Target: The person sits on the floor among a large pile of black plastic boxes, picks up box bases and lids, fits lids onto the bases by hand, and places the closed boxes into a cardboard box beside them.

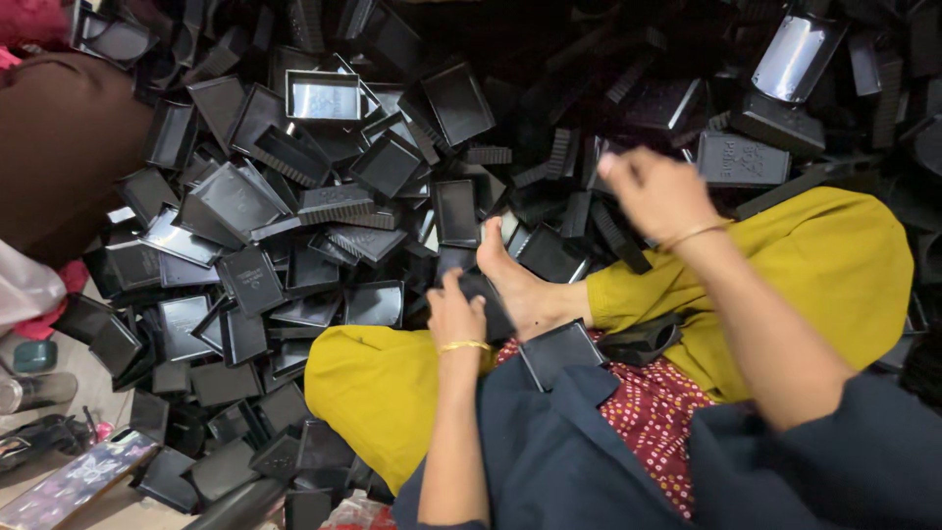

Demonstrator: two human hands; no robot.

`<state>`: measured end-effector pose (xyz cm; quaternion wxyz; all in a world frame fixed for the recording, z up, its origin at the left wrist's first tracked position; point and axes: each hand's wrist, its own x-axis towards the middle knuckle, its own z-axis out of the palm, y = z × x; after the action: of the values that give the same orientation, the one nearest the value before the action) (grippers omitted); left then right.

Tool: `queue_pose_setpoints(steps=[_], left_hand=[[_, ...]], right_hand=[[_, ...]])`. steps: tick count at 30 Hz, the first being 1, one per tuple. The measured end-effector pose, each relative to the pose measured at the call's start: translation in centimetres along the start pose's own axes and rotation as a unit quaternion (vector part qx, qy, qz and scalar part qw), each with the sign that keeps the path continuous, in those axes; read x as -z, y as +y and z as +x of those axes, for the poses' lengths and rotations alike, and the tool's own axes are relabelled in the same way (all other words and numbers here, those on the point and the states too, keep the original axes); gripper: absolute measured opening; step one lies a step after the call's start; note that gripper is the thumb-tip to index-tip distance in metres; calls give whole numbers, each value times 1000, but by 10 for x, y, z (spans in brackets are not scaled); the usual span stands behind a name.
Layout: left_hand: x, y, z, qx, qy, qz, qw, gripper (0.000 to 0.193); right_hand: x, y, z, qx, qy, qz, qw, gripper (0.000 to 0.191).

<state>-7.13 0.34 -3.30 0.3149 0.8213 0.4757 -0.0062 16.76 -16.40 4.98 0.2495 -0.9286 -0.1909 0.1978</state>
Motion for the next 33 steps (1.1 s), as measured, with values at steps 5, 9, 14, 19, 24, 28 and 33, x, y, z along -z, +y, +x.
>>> queue_pose_setpoints(steps=[5, 9, 14, 19, 24, 28, 33], left_hand=[[17, -18, 19, -234, 8, -420, 877, 58], [9, -13, 27, -102, -120, -767, 622, 48], [-29, 22, 16, 8, -219, -888, 404, 64], [-39, 40, 10, -14, -202, -825, 527, 59], [-36, 42, 10, -45, -162, -786, 595, 57], [-40, 48, 11, -86, -71, -739, 664, 56], [-39, 53, 11, -138, -2, -679, 721, 54]], right_hand=[[-61, 38, -11, 39, -82, -181, 979, 69], [-62, 48, -24, 104, -29, -21, 994, 51], [-76, 11, -46, 187, -84, 486, 850, 38], [-87, -16, -74, 292, 0, 189, 937, 52], [-81, -19, -69, 78, -175, 493, 849, 59], [-90, -18, -70, 141, -185, 468, 852, 65], [-91, -12, -74, 133, -235, 468, 841, 64]])
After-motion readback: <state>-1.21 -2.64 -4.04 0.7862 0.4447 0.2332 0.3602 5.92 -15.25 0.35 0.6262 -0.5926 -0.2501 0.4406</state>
